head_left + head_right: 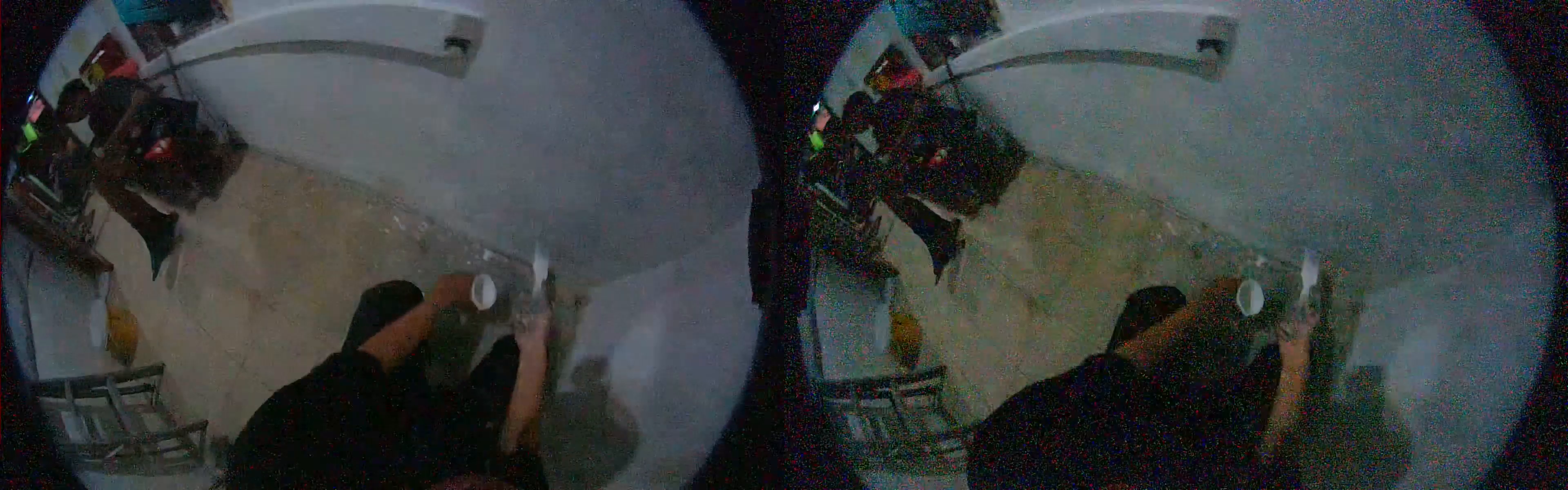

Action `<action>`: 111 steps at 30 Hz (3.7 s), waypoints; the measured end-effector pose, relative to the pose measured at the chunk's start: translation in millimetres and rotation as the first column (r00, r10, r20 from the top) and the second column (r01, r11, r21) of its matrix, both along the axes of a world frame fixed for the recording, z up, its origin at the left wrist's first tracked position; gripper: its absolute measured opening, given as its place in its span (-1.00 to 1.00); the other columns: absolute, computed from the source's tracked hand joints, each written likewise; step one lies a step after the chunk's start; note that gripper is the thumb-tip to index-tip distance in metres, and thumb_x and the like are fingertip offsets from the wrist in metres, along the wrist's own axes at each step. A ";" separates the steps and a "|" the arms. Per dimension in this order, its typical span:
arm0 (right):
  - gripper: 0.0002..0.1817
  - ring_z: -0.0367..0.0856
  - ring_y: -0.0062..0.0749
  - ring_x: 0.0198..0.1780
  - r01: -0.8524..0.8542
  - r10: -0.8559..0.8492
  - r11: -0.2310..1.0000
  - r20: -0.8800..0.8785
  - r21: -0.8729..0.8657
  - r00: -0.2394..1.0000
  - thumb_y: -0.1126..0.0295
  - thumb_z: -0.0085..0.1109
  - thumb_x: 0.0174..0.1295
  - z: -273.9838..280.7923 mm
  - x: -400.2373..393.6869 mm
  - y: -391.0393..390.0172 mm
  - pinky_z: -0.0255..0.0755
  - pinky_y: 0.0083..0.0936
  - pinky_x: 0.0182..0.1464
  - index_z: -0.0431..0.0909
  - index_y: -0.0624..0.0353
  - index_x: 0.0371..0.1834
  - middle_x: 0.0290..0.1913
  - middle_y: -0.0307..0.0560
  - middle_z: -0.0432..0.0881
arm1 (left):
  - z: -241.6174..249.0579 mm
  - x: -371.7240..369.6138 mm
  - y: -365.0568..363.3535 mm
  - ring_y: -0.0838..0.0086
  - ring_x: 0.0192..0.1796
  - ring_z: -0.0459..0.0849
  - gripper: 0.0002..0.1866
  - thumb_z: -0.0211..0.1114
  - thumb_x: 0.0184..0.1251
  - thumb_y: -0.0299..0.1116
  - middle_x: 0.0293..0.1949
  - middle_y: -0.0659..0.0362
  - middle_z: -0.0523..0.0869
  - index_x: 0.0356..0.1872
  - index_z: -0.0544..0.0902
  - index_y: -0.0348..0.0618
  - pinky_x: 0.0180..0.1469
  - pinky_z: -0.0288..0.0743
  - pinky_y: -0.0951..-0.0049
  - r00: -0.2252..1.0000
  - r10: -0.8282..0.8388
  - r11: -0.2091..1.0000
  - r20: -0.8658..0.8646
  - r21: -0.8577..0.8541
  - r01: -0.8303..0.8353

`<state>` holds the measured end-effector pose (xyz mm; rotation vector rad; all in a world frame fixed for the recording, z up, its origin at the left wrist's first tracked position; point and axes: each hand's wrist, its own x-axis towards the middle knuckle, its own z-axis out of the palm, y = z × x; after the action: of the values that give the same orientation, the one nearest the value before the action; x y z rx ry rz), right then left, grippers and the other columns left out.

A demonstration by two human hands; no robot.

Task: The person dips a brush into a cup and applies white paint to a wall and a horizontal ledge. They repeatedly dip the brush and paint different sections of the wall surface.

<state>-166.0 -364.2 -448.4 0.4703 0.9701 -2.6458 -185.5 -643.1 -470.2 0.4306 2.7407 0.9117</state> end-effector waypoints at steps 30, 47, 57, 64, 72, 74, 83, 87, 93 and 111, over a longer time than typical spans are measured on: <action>-0.60 0.52 -0.40 -0.37 -0.543 0.464 0.835 0.415 0.089 0.782 0.05 -0.03 0.53 380.7 120.3 -37.2 0.43 -0.44 -0.50 0.42 0.00 0.28 0.15 -0.08 0.56 | 438.5 214.8 -116.4 0.07 0.25 0.64 -0.10 0.73 -0.20 0.02 0.17 -0.01 0.69 0.25 0.58 -0.08 0.28 0.51 0.05 0.879 0.399 0.823 0.259 0.322 -0.468; -0.67 0.67 -0.02 -0.36 0.459 0.944 -0.248 0.319 0.853 -0.082 0.13 0.07 0.47 563.4 49.6 -56.0 0.54 -0.08 -0.29 0.71 0.11 -0.23 -0.38 0.05 0.68 | 544.6 165.3 -134.6 0.10 0.18 0.68 -0.29 0.57 0.03 0.11 0.08 0.06 0.74 0.21 0.60 0.05 0.24 0.54 0.05 0.903 0.413 0.911 0.119 -0.035 -0.412; -0.67 0.75 -0.14 -0.20 -0.309 0.665 -0.473 0.564 0.825 0.490 0.34 0.31 0.21 624.1 95.5 -243.4 0.57 -0.24 -0.04 0.73 0.29 -0.02 -0.22 0.15 0.78 | 434.5 132.8 -193.6 0.02 0.38 0.50 -0.10 0.56 0.05 0.14 0.35 0.02 0.55 0.42 0.46 0.01 0.43 0.33 -0.03 0.990 0.041 0.999 -0.134 -0.017 -0.043; -0.62 0.79 0.00 -0.25 0.023 0.790 -0.021 0.002 1.000 0.613 0.16 0.35 0.21 588.1 114.7 -270.0 0.63 -0.14 -0.13 0.74 0.13 0.02 -0.20 0.15 0.78 | 490.4 150.0 -223.5 0.05 0.24 0.64 -0.26 0.65 0.01 -0.10 0.17 0.01 0.70 0.26 0.58 -0.07 0.29 0.51 0.06 0.983 0.153 0.976 -0.102 0.172 -0.134; -0.65 0.71 0.18 -0.11 0.451 0.873 0.206 -0.371 0.868 0.315 0.32 0.39 0.08 565.9 104.7 -239.3 0.63 -0.07 -0.05 0.65 0.24 -0.07 -0.09 0.22 0.69 | 493.9 121.7 -207.3 0.10 0.46 0.45 -0.16 0.68 -0.03 -0.21 0.39 0.02 0.53 0.35 0.51 -0.07 0.46 0.38 0.07 0.932 0.306 0.937 -0.196 0.237 -0.258; -0.62 0.71 0.13 -0.07 0.444 0.899 0.129 -0.294 0.887 0.326 0.38 0.38 0.08 589.3 105.3 -229.4 0.63 -0.12 -0.03 0.66 0.27 -0.02 -0.05 0.22 0.69 | 502.4 107.9 -203.7 0.10 0.48 0.43 -0.12 0.70 -0.09 -0.27 0.43 0.01 0.48 0.36 0.50 -0.06 0.46 0.38 0.07 0.885 0.190 0.964 -0.426 0.252 -0.086; -0.52 0.66 0.15 -0.03 0.521 0.931 0.070 -0.243 0.851 0.273 0.43 0.41 -0.02 603.2 99.5 -197.1 0.62 -0.11 -0.02 0.61 0.31 0.04 -0.03 0.18 0.63 | 506.1 90.2 -157.3 0.04 0.44 0.47 -0.12 0.71 -0.14 -0.34 0.39 0.00 0.53 0.33 0.51 -0.05 0.45 0.39 0.08 0.858 0.170 0.934 -0.486 0.358 0.018; -0.49 0.65 0.16 0.02 0.549 0.949 0.039 -0.203 0.835 0.241 0.42 0.41 -0.04 614.4 105.0 -213.6 0.61 -0.09 0.01 0.60 0.31 0.05 0.01 0.20 0.62 | 500.6 90.4 -174.8 0.06 0.40 0.53 -0.13 0.71 -0.15 -0.33 0.35 0.00 0.57 0.31 0.51 -0.08 0.44 0.40 0.15 0.866 0.182 0.947 -0.465 0.321 -0.026; -0.54 0.63 0.15 0.08 0.613 0.968 0.005 -0.159 0.790 0.197 0.38 0.39 -0.04 610.5 132.3 -223.4 0.63 -0.11 0.10 0.61 0.34 -0.03 0.09 0.17 0.60 | 507.2 110.4 -183.3 0.03 0.45 0.45 -0.06 0.72 -0.18 -0.35 0.40 0.01 0.52 0.37 0.48 0.00 0.44 0.41 0.06 0.892 0.149 0.931 -0.427 0.364 0.019; -0.63 0.71 0.04 -0.20 0.213 0.880 0.071 -0.162 0.974 0.447 0.30 0.38 0.18 565.4 205.4 -207.8 0.57 -0.17 -0.12 0.72 -0.02 0.09 -0.18 0.07 0.72 | 436.6 218.6 -178.3 0.08 0.33 0.60 -0.07 0.76 -0.15 -0.17 0.31 0.01 0.61 0.35 0.50 -0.11 0.30 0.54 0.06 0.996 0.007 0.943 -0.089 0.332 0.023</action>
<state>39.4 -572.1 117.0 -0.9427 2.5863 -1.0625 33.2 -821.4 -33.5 0.5518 2.6609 1.3940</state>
